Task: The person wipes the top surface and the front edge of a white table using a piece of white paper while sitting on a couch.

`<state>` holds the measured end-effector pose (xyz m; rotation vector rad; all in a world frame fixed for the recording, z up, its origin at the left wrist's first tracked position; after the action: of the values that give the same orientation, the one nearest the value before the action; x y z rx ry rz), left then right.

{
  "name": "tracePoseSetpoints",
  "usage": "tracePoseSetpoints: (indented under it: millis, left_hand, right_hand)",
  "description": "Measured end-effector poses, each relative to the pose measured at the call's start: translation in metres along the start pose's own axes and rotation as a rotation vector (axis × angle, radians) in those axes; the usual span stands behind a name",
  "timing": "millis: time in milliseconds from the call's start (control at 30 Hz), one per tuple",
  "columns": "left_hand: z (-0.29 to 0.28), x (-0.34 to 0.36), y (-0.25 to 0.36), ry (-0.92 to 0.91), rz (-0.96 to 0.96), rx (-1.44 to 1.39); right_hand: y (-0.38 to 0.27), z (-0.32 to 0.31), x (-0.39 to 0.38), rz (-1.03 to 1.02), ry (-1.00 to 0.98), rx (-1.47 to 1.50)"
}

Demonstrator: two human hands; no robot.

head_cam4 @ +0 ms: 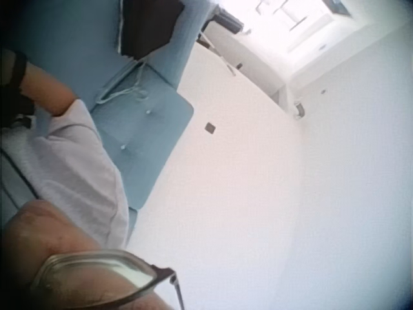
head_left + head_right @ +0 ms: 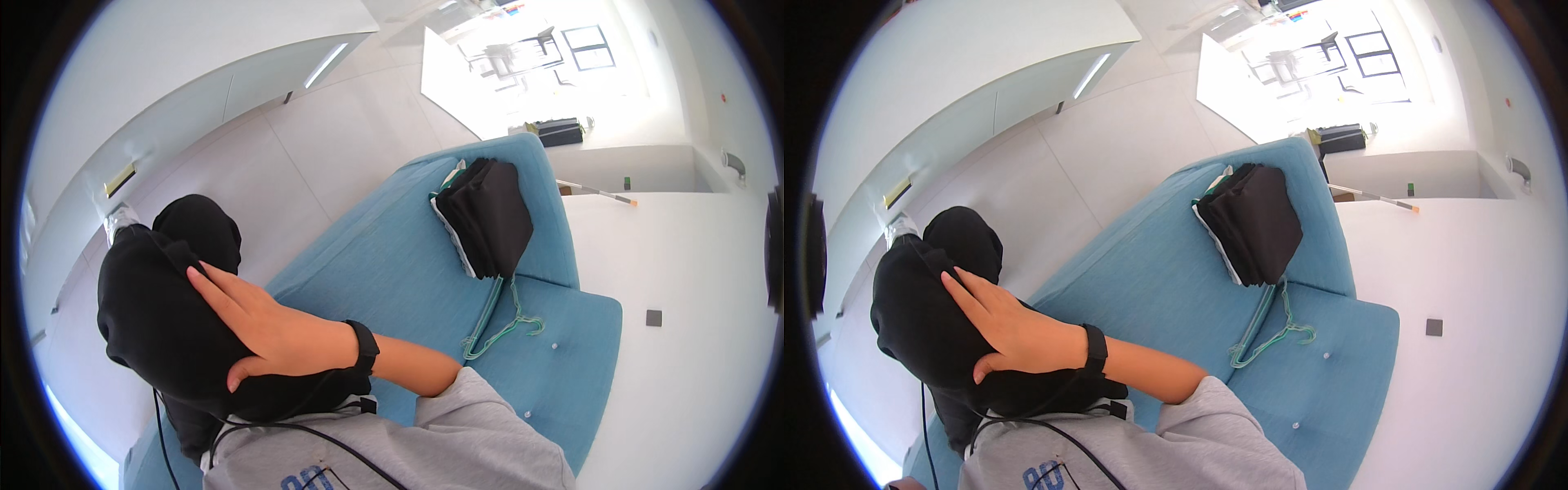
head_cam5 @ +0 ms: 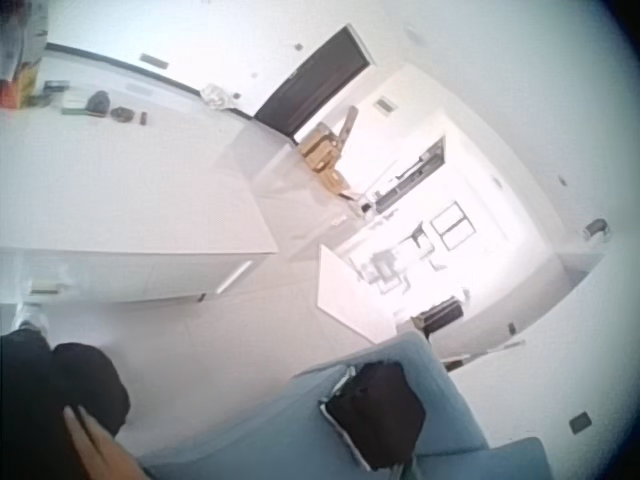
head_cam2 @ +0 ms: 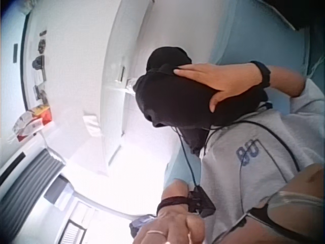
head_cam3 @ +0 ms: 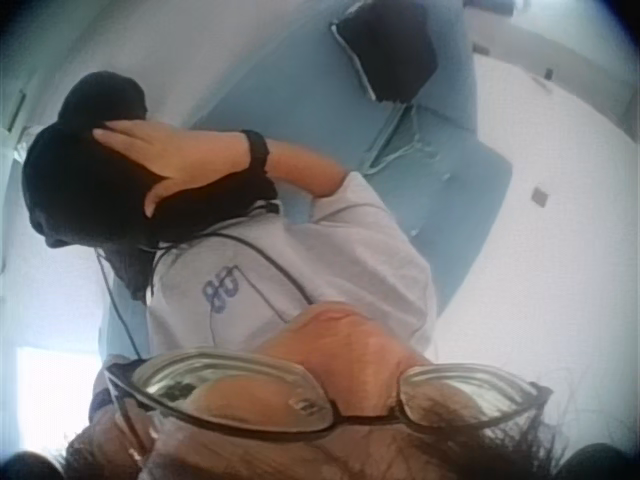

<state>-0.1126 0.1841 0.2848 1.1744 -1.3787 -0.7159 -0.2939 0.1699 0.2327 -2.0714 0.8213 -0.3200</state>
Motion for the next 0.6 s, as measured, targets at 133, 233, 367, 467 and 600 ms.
tracePoseSetpoints:
  millis: [133, 233, 367, 467, 600]
  left_hand:
    - [-0.0002, -0.001, -0.0013, 0.003, -0.002, -0.006]
    - [-0.0024, -0.0031, -0.0048, 0.009, -0.009, 0.006]
    - [0.0047, 0.0004, -0.0008, 0.006, 0.004, 0.002]
    - [0.0058, 0.0025, -0.0013, 0.017, 0.008, 0.001]
    - [0.0045, 0.0042, -0.0011, 0.024, 0.025, 0.008]
  right_hand:
    - [-0.0013, 0.002, 0.0014, 0.012, 0.008, -0.005]
    - [0.0018, 0.0012, 0.0022, 0.022, -0.026, -0.026]
    - [0.0021, -0.0026, -0.0001, 0.013, -0.012, 0.011]
    - [0.0006, -0.0024, -0.0001, 0.023, -0.017, 0.006]
    - [0.0012, -0.0067, 0.0033, 0.048, -0.074, 0.005]
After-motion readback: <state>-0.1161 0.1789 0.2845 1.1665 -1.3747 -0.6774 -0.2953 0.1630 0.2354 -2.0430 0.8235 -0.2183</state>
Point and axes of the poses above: each hand's wrist, its own x-axis towards the middle knuckle, its own z-axis out of the palm, y = z × x, the point moved 2 cm from there along x, towards the middle knuckle, and after that the axes turned 9 degrees about -x, right-handed, at the moved point
